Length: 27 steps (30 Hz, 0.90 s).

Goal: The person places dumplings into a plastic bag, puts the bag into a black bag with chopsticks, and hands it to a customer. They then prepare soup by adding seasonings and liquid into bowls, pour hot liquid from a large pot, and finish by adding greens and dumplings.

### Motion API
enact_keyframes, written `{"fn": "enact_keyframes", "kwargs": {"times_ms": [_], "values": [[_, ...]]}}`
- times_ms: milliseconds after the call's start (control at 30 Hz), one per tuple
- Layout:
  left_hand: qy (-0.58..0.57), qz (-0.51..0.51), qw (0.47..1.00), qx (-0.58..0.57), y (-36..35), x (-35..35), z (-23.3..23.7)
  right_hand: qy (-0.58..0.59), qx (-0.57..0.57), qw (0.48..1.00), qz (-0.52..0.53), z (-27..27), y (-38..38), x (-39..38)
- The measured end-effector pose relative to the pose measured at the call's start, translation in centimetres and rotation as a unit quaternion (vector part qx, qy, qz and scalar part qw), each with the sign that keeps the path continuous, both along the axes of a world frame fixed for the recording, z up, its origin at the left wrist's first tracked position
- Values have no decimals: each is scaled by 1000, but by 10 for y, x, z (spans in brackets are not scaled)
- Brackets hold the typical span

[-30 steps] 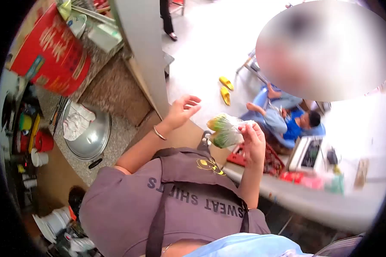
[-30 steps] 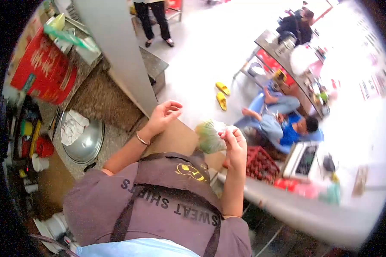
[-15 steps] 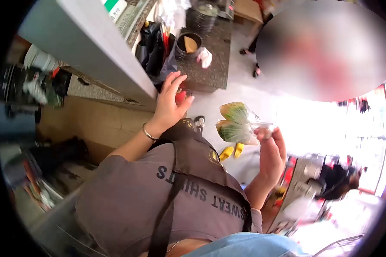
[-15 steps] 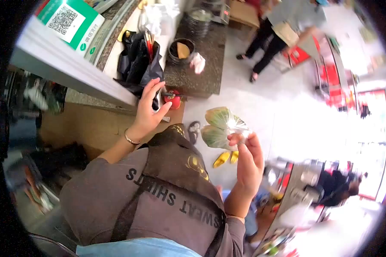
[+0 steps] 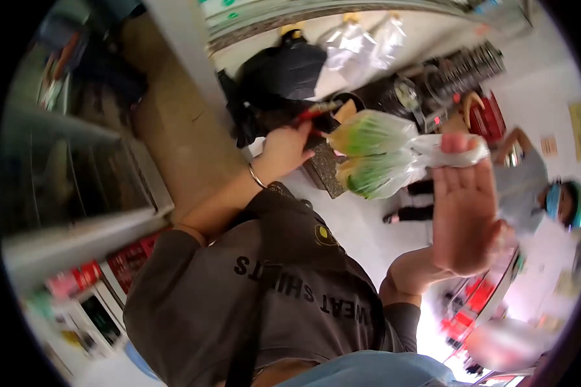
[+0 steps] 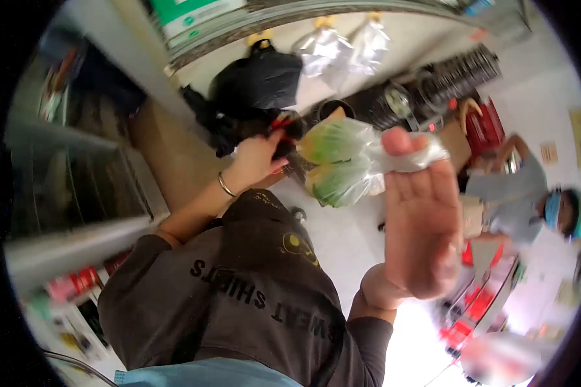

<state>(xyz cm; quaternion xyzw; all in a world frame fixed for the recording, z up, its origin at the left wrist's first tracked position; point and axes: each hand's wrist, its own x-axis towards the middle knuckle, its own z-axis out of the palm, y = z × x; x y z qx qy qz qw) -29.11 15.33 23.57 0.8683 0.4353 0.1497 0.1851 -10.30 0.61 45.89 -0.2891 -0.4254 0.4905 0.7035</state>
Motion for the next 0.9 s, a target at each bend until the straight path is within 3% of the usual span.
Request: {"fn": "enact_keyframes", "kwargs": {"times_ms": [33, 167, 233, 333, 400, 500, 533, 600, 667, 733, 767, 900], "values": [[-9, -6, 1000, 8, -16, 4, -3, -44, -23, 998, -25, 13, 5, 1], [0, 35, 997, 65, -70, 9, 17, -79, 44, 980, 176, 60, 44, 7], [22, 27, 997, 71, -81, 18, 33, 22, 30, 956, 290, 79, 67, 11], [51, 68, 994, 71, -99, 25, 46, -42, 41, 925, 375, 100, 88, -1], [37, 98, 987, 122, -106, 26, 35, -19, 24, 891, 453, 104, 107, -7], [48, 138, 981, 129, -123, 24, 42, 99, 164, 821, 538, 83, 120, -28], [50, 147, 979, 131, -129, 20, 44, 101, 166, 815, 545, 89, 113, -30], [17, 176, 977, 120, -141, 9, 46, -10, 69, 856, 512, 105, 97, -32], [10, 174, 975, 141, -154, -8, 44, 19, 45, 849, 527, 103, 106, -35], [2, 167, 973, 160, -164, -20, 45, 4, 30, 886, 463, 101, 110, -40], [1, 168, 973, 161, -169, -25, 46, 94, -5, 751, 653, 101, 120, -39], [-49, 150, 971, 179, -179, -39, 46, 60, 26, 719, 692, 106, 127, -52]]}}
